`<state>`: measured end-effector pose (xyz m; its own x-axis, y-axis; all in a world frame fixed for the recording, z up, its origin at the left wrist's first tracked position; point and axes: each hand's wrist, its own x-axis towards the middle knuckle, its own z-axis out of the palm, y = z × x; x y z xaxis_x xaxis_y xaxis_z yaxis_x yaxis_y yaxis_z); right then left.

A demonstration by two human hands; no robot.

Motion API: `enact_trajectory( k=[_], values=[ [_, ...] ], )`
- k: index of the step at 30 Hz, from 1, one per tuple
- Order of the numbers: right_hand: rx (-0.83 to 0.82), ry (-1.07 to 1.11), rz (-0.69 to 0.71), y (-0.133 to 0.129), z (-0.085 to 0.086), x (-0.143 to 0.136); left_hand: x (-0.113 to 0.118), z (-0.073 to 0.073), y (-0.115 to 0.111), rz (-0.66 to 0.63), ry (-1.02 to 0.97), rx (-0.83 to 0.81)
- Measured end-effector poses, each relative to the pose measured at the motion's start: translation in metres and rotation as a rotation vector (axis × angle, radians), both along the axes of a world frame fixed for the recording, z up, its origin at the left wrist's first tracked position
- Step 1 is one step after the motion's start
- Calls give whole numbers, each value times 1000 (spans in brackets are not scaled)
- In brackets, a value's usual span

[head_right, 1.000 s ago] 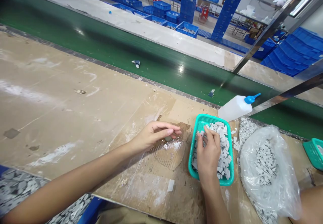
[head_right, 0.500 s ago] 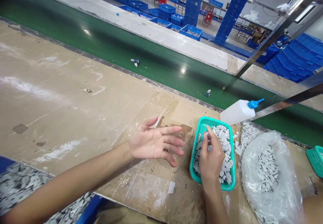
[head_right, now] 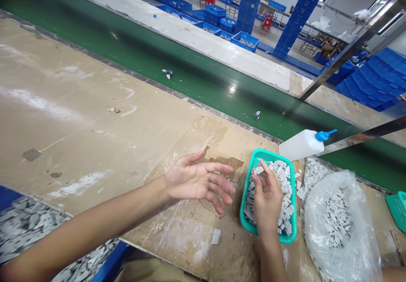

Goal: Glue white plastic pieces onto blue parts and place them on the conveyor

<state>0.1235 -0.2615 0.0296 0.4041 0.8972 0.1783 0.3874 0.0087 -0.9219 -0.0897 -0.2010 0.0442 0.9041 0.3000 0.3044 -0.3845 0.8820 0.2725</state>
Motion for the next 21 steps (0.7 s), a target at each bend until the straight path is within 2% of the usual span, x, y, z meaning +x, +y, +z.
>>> enact_trajectory(
  k=[8,11,13,15,17,19,21],
  values=[
    [-52,149,57,1,1,-1,1,-1,5,80,136,34],
    [-59,153,79,2,4,-2,3,-3,9,178,338,108],
    [-60,187,87,3,7,-2,5,-4,14,327,572,210],
    [-49,282,106,4,10,-2,7,-4,23,569,862,384],
    [-45,416,137,5,11,-1,11,-1,39,836,1129,673],
    [-73,534,154,6,12,0,18,1,63,1050,1290,1034],
    [-110,611,146,6,12,2,30,0,96,1169,1350,1329]
  ],
)
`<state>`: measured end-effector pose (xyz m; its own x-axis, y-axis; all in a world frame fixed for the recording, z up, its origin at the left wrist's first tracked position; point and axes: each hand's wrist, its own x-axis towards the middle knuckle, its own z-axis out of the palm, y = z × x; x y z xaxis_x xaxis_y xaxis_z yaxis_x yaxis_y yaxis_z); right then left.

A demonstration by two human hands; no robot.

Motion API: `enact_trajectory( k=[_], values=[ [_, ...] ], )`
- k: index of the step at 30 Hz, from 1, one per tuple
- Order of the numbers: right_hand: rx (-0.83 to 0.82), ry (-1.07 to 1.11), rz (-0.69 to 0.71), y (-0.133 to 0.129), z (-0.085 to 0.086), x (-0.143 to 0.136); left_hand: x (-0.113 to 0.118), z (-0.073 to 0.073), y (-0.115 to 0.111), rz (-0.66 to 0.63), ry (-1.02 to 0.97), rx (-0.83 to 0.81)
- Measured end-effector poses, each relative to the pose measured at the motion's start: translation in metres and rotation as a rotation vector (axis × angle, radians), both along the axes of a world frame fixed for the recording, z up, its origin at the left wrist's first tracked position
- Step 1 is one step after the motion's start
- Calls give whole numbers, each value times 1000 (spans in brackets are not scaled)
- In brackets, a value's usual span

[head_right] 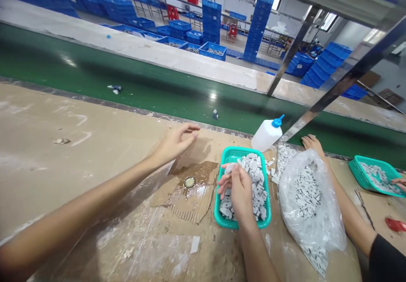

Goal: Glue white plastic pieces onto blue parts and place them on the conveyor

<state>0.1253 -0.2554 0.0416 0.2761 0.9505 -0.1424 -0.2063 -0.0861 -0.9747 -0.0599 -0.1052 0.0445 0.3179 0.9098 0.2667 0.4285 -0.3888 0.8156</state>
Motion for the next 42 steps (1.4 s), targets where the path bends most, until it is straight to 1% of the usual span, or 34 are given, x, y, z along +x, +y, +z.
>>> enact_trajectory(
  k=[1,2,5,7,10,12,14,17,20,24,27,29,31,34,37,39,42],
  values=[
    [-20,26,-2,0,0,1,7,-2,19,10,48,59],
    [-36,51,0,1,0,1,15,-6,38,25,74,60],
    [-52,119,23,2,2,3,38,-19,91,78,58,-76],
    [-39,159,40,3,2,3,49,-27,116,106,12,-135],
    [-21,220,65,4,3,5,58,-34,136,159,-67,-218],
    [-17,268,87,4,3,5,59,-38,141,202,-109,-251],
    [-10,308,112,3,3,6,57,-41,140,249,-163,-268],
    [13,326,139,3,3,5,51,-43,131,295,-302,-312],
    [39,301,151,2,3,2,40,-39,109,259,-456,-407],
    [27,242,237,1,7,1,15,-27,60,139,-587,-595],
    [20,141,293,0,10,0,-6,-23,18,17,-835,-859],
    [18,57,292,-1,9,-4,-18,-22,-7,-47,-1000,-1014],
    [15,-34,264,-3,6,-12,-26,-23,-27,-92,-1068,-1076],
    [45,-251,221,-4,-1,-27,-34,-27,-47,-196,-1087,-1076],
    [119,-531,235,-3,-7,-39,-40,-33,-56,-288,-1078,-981],
    [161,-694,252,-2,-10,-43,-43,-37,-58,-288,-1060,-909],
    [201,-875,257,-3,-14,-45,-45,-39,-59,-231,-1034,-870]
  ],
)
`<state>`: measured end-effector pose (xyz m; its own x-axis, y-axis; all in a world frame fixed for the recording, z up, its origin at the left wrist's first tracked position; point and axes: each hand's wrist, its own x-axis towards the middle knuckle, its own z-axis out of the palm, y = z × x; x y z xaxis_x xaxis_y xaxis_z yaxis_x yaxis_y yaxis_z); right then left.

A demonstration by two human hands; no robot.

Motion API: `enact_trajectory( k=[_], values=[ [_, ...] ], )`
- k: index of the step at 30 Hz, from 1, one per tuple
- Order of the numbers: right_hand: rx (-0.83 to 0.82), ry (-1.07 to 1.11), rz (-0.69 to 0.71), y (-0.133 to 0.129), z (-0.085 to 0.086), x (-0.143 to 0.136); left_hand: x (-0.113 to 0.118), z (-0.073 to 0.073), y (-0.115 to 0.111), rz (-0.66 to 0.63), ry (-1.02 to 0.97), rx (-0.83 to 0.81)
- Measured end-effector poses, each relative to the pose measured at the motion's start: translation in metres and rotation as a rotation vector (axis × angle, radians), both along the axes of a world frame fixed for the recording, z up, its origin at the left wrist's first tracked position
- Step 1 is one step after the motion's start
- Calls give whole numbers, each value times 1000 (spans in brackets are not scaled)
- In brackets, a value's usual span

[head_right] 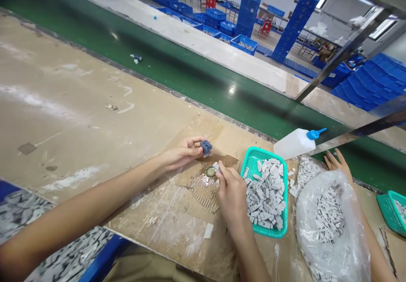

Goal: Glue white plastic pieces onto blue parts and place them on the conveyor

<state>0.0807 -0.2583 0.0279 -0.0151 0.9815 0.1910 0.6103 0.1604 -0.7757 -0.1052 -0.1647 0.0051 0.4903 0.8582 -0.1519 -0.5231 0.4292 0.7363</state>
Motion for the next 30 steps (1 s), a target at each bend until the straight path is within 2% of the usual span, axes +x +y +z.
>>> enact_trajectory(
  k=[6,12,17,30],
  values=[
    [-13,-45,-39,-3,-1,0,-1,6,2,79,-35,-69],
    [148,-289,103,-6,-2,-1,-1,6,4,85,-84,-55],
    [218,-444,128,-6,-4,-3,-1,3,3,81,-111,-14],
    [157,-547,167,-7,-4,-4,1,2,3,60,-145,-13]
  ],
)
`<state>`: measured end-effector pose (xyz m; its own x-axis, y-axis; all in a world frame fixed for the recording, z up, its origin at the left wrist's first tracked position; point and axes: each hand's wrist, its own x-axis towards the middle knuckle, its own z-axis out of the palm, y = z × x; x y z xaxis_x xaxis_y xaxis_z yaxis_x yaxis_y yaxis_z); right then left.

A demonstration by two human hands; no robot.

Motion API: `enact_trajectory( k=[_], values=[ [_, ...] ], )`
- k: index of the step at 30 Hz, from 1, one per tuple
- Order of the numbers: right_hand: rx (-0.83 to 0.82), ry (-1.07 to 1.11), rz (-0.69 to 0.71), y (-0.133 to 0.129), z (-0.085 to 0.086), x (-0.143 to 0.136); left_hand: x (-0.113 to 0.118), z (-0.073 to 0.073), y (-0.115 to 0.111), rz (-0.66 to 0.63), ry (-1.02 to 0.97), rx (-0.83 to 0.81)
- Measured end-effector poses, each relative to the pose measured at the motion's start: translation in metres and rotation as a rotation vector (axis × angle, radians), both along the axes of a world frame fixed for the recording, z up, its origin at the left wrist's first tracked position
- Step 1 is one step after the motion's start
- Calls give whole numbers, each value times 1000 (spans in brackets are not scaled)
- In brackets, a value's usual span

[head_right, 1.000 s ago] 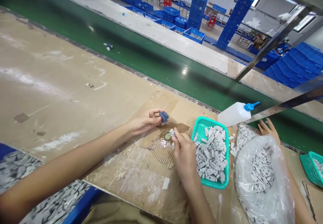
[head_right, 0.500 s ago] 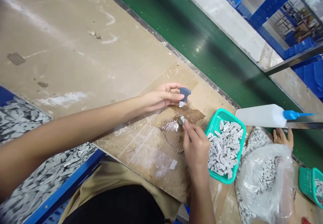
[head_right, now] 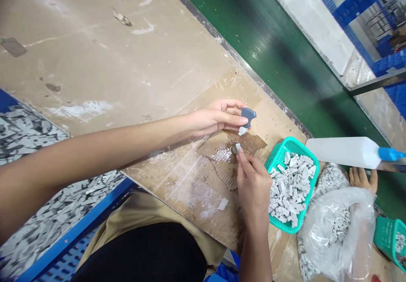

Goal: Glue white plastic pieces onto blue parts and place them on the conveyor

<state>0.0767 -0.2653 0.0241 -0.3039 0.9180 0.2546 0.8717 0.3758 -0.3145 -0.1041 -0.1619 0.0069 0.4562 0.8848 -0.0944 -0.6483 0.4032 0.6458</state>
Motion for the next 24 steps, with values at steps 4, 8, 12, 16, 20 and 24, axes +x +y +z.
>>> enact_trajectory(
  k=[4,8,12,16,20,24],
  values=[
    [65,-52,26,1,1,-1,0,3,-1,-9,13,-15],
    [104,-67,59,3,1,-2,-1,8,-4,-35,51,-34],
    [107,-24,62,3,3,-3,-1,7,-3,-10,113,16],
    [108,156,-44,3,7,0,-2,5,-1,50,315,141],
    [122,408,-180,2,9,4,2,8,-6,73,518,191],
    [231,536,-199,1,9,8,9,10,-17,-22,501,193]
  ],
)
